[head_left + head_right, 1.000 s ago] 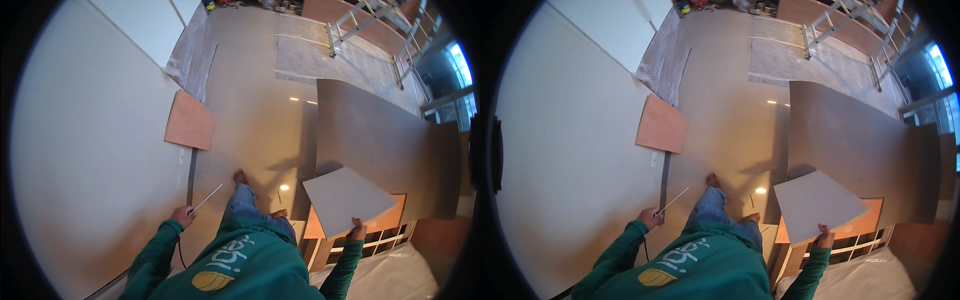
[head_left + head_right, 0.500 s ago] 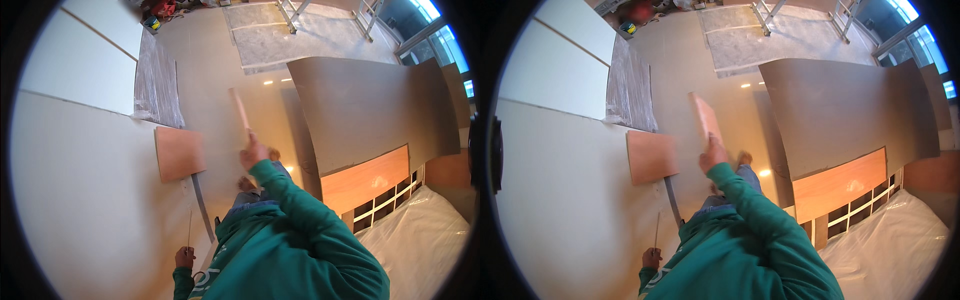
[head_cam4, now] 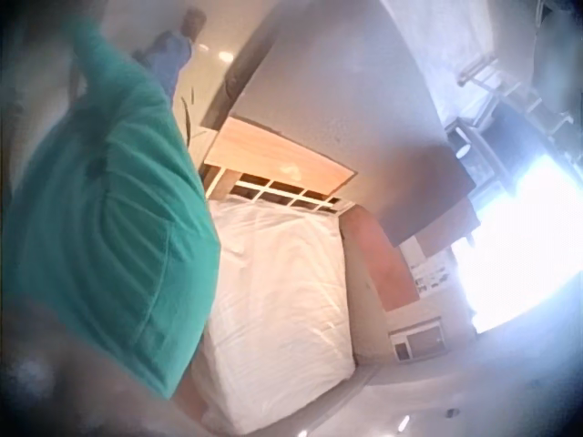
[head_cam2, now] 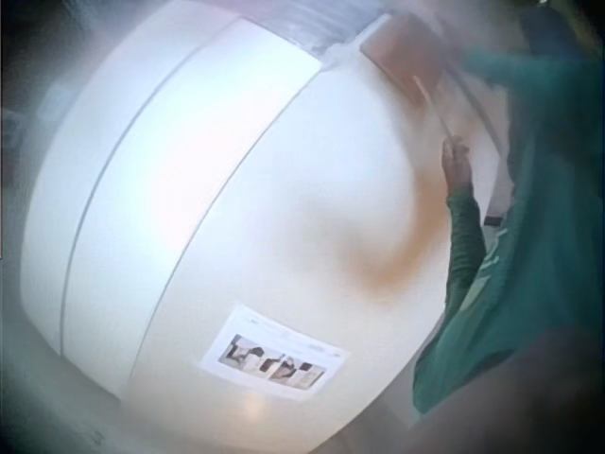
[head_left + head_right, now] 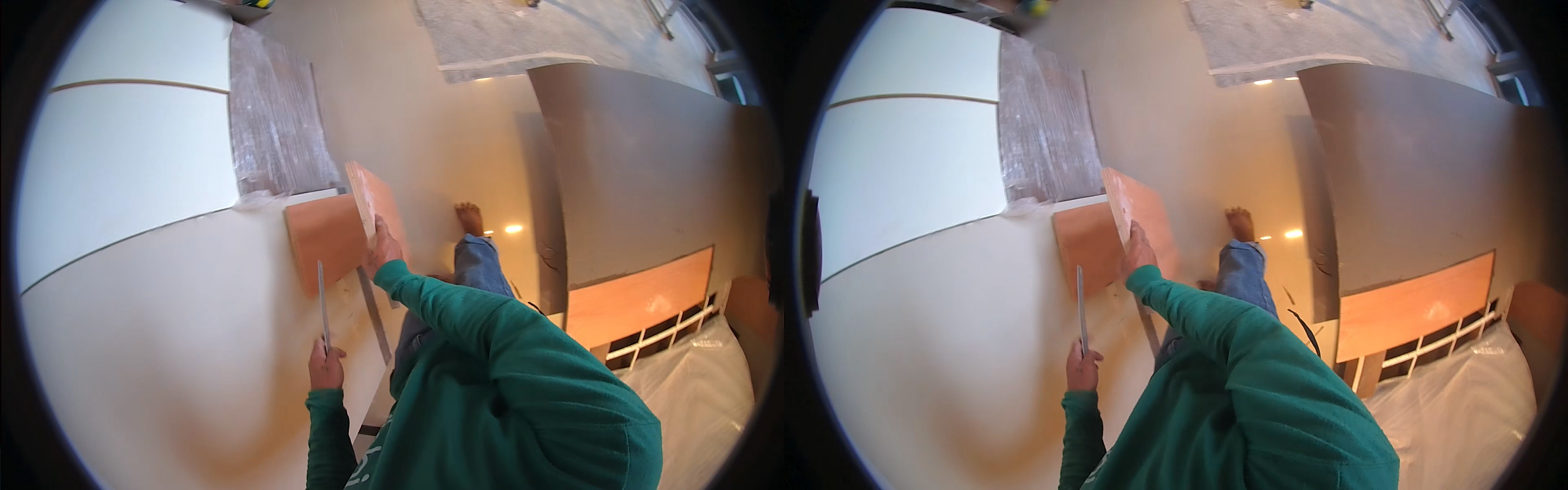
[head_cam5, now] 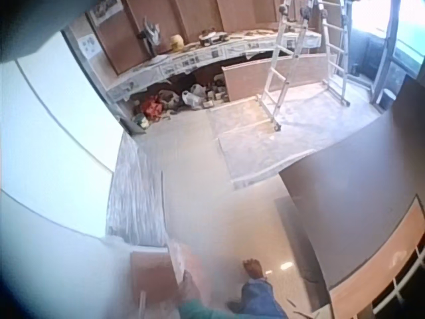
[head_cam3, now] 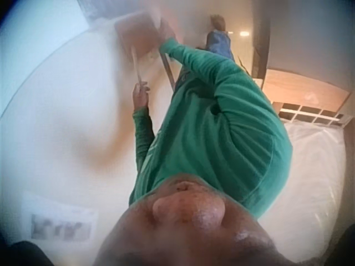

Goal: The person wipes a wooden board with a cloth, then sits on the floor to measure and mark a white board using a ruler and a pencil. The person then stands up and wipes another wooden board with a cloth.

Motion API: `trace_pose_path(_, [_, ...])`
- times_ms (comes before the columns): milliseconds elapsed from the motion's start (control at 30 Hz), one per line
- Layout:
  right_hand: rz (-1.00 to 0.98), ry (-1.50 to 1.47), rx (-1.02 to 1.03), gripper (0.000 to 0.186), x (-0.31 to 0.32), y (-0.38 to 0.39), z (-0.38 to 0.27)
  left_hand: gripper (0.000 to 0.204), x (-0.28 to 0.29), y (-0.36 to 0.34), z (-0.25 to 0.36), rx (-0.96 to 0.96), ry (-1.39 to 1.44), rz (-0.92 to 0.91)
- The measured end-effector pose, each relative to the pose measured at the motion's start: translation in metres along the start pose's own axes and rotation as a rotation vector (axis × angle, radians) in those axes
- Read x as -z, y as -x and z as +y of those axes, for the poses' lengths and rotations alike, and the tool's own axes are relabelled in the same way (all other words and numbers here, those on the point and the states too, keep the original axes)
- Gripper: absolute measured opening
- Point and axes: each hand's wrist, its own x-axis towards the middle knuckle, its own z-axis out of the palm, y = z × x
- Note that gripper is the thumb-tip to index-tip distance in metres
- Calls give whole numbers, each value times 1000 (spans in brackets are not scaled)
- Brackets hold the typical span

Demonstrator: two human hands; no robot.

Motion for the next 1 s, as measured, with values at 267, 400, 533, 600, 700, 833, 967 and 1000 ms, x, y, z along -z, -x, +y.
trace_pose_path(267, [206, 128, -187, 86, 62, -9, -1, 58, -9, -72, 93, -149, 258, -456])
trace_pose_path(400, [369, 24, -365, 84, 109, 36, -13, 49, -42, -98, 112, -463, 90, -633])
trace_pose_path(533, [770, -107, -350, 83, 168, 105, -29, 61, -77, -71, 156, -965, -163, -728])
trace_pose_path(600, [982, -143, -327, 79, 197, 136, -40, 66, -92, -34, 181, -1155, -253, -782])
trace_pose_path(700, [1257, -220, -374, 65, 240, 185, -54, 63, -115, 29, 208, -1313, -228, -885])
trace_pose_path(833, [1510, -325, -518, 55, 282, 271, -60, 54, -144, 96, 215, -1552, -248, -990])
trace_pose_path(967, [1687, -356, -344, 63, 322, 372, -49, 45, -177, 165, 213, -1705, -253, -1091])
trace_pose_path(1000, [1666, -307, -363, 61, 330, 399, -44, 43, -187, 184, 214, -1717, -267, -1122])
